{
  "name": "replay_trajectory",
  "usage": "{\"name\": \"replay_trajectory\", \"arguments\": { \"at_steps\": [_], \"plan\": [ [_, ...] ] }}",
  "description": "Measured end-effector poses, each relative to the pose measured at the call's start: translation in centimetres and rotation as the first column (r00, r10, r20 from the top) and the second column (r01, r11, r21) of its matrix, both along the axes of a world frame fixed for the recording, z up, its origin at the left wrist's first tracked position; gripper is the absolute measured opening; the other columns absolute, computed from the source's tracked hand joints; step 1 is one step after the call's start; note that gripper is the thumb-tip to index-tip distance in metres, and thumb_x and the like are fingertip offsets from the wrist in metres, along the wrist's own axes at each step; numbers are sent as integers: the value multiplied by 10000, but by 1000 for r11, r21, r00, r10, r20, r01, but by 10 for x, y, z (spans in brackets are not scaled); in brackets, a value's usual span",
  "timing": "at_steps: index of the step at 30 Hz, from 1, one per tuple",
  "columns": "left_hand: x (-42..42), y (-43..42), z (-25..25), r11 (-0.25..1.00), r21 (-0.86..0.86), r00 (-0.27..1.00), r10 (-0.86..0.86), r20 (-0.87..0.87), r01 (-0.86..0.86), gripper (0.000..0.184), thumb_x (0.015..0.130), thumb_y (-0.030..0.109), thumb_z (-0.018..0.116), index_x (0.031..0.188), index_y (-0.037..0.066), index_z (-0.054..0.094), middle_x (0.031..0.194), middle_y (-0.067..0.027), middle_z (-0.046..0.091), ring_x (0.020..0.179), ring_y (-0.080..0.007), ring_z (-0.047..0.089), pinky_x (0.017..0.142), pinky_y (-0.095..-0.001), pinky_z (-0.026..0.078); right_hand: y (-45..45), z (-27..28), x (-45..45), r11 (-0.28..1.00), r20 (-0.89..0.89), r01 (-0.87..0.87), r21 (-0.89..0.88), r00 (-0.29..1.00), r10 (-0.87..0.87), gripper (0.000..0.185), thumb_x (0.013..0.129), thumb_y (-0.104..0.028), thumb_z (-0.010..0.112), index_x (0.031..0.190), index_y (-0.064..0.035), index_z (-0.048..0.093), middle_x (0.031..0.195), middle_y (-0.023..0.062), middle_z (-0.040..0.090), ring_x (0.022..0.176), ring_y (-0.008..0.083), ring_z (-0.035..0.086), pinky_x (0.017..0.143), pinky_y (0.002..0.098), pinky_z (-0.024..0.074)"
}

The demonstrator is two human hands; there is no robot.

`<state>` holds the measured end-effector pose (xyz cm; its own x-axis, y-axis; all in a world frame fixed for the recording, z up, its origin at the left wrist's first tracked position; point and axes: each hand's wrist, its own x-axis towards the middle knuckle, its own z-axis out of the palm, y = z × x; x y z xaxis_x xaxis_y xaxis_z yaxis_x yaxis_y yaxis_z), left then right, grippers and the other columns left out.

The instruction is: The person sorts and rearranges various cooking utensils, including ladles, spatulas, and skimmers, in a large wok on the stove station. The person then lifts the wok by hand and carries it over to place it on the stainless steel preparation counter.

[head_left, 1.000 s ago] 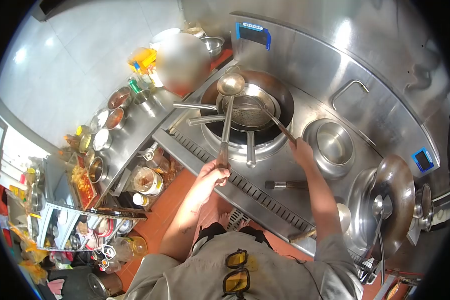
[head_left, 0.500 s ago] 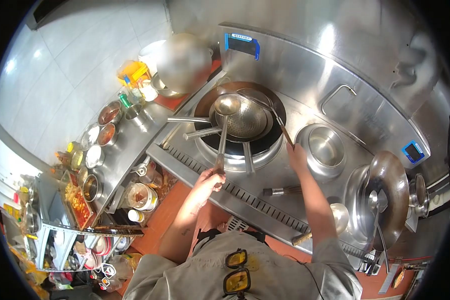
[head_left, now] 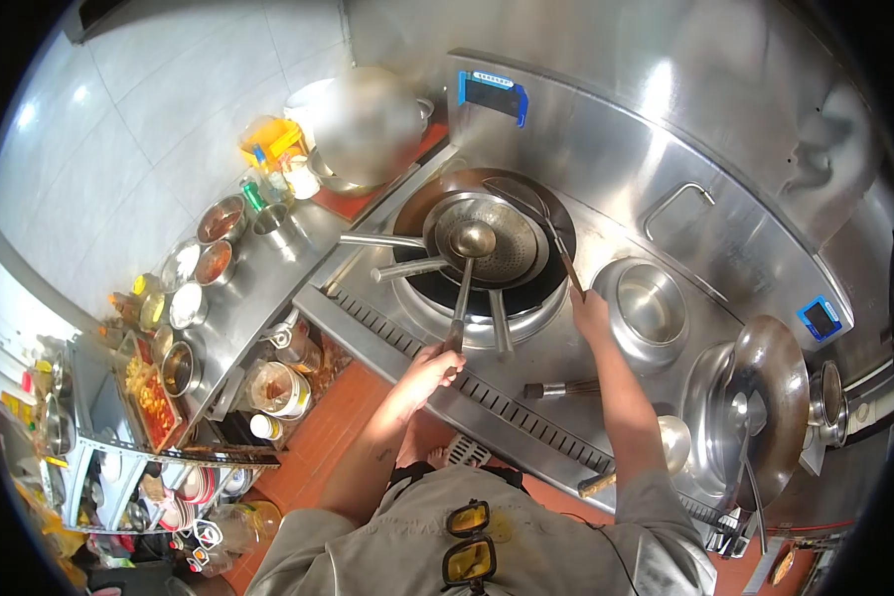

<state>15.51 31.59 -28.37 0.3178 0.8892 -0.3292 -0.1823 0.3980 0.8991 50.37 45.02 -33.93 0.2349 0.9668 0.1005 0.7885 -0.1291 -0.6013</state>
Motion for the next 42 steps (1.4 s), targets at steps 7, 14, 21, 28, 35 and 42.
{"name": "replay_trajectory", "arguments": {
  "at_steps": [7, 14, 21, 28, 35, 42],
  "plan": [
    [-5, 5, -8, 999, 10, 999, -30, -44, 31, 201, 802, 172, 582, 946, 33, 570, 761, 24, 519, 616, -53, 449, 529, -195, 349, -8, -19, 7, 998, -55, -41, -56, 998, 38, 454, 917, -382, 580, 978, 64, 638, 897, 270, 669, 921, 431, 640, 812, 467, 490],
    [-11, 13, -15, 999, -11, 995, -50, -90, 50, 194, 840, 215, 593, 939, 51, 566, 770, 17, 539, 623, -57, 475, 550, -186, 374, -26, -11, 2, 1000, -87, -12, 21, 996, 14, 432, 861, -342, 658, 1016, 60, 625, 873, 231, 676, 839, 388, 663, 747, 442, 500],
    [-22, 7, -33, 999, -41, 988, -21, -153, 15, 245, 871, 269, 606, 998, 61, 579, 798, 5, 574, 662, -72, 527, 597, -218, 433, -52, -11, -1, 996, -122, 65, 61, 991, -57, 575, 814, -286, 714, 1224, 68, 524, 904, 208, 667, 835, 332, 655, 782, 391, 511],
    [-31, 7, -48, 999, -44, 989, -4, -149, -2, 234, 887, 279, 606, 987, 68, 586, 789, 6, 570, 661, -81, 525, 603, -227, 434, -97, -10, -18, 956, -20, 107, 274, 994, -106, 579, 789, -256, 709, 1240, 41, 500, 1147, 257, 565, 1092, 420, 536, 951, 457, 429],
    [-41, -4, -68, 989, -79, 977, -133, -167, 121, 148, 903, 227, 578, 911, 80, 591, 749, 7, 555, 632, -93, 515, 595, -234, 422, -162, 13, -46, 902, -86, 204, 381, 979, -185, 495, 801, -183, 697, 1201, 45, 518, 1119, 242, 556, 1090, 408, 527, 945, 461, 420],
    [-22, -27, -112, 865, -242, 882, -466, -69, 439, 121, 903, 135, 525, 866, 34, 581, 707, -7, 534, 590, -90, 492, 507, -242, 379, -256, 24, -69, 819, -268, 392, 419, 915, -301, 115, 854, -52, 634, 952, 8, 639, 905, 125, 640, 784, 227, 619, 704, 319, 498]
  ]
}}
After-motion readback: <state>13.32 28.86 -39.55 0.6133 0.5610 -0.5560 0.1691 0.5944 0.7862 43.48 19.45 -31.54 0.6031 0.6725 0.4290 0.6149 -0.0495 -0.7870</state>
